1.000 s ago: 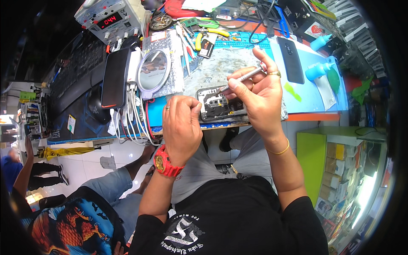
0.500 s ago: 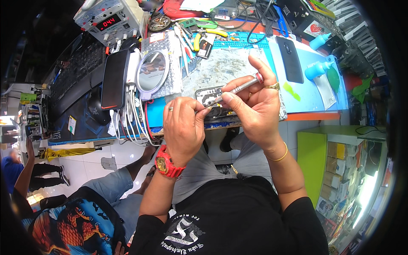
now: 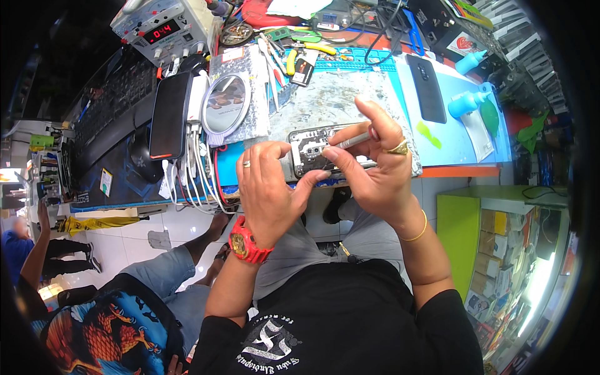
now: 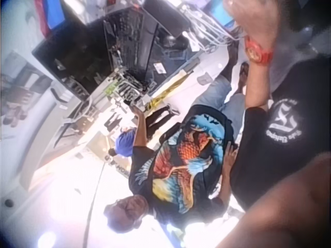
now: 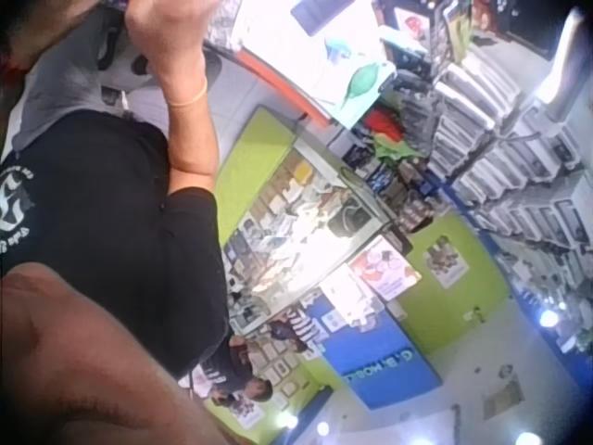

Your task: The person unscrews several small components inside an open mobile phone using a precision screwdriver and then applies adhesive from a tube to the phone frame.

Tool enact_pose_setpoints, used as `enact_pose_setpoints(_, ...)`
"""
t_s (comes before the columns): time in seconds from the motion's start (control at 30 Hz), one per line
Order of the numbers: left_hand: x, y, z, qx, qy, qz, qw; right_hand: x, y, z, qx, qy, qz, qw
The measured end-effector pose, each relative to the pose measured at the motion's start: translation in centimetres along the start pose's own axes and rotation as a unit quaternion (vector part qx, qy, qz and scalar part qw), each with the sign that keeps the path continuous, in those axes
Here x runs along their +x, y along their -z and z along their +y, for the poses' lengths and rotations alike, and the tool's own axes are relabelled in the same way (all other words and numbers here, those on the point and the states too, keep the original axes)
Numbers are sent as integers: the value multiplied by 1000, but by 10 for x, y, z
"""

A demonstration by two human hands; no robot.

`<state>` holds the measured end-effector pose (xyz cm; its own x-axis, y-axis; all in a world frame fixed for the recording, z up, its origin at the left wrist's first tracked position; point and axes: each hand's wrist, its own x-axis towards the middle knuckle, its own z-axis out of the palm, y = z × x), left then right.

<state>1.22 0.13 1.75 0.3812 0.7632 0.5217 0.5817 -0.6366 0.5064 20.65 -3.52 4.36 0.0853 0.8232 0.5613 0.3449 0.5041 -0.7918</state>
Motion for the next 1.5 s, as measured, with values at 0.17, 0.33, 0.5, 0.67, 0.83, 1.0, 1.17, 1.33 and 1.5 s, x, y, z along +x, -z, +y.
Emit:
enact_pose_setpoints(0.17,-13,-3,-9,37,-6,-25,999,-1,1,2,-70,46,-15,996)
enact_pose_setpoints(0.33,-12,-2,-9,20,-20,-24,999,-2,4,2,-85,35,-59,994)
enact_pose_setpoints(0.5,-13,-5,-11,16,-24,-16,999,10,0,-7,-142,70,-92,983)
enact_pose_setpoints(0.67,-13,-4,-11,12,-22,-17,1000,21,3,-16,-205,82,-152,963)
enact_pose_setpoints(0.83,-12,-2,-10,-4,-14,-13,1000,23,-1,-18,-182,97,-141,968)
enact_pose_setpoints(1.0,-13,-5,-11,-8,-19,-3,1000,18,-4,-14,-119,47,-113,985)
enact_pose_setpoints(1.17,-12,-5,-11,-12,-26,7,1000,16,-2,-9,-146,59,-96,983)
enact_pose_setpoints(1.33,-12,-5,-12,-19,-29,0,999,17,-1,-9,-174,110,-130,970)
enact_pose_setpoints(1.5,-12,-5,-12,-11,-25,8,1000,17,-1,-13,-153,74,-148,974)
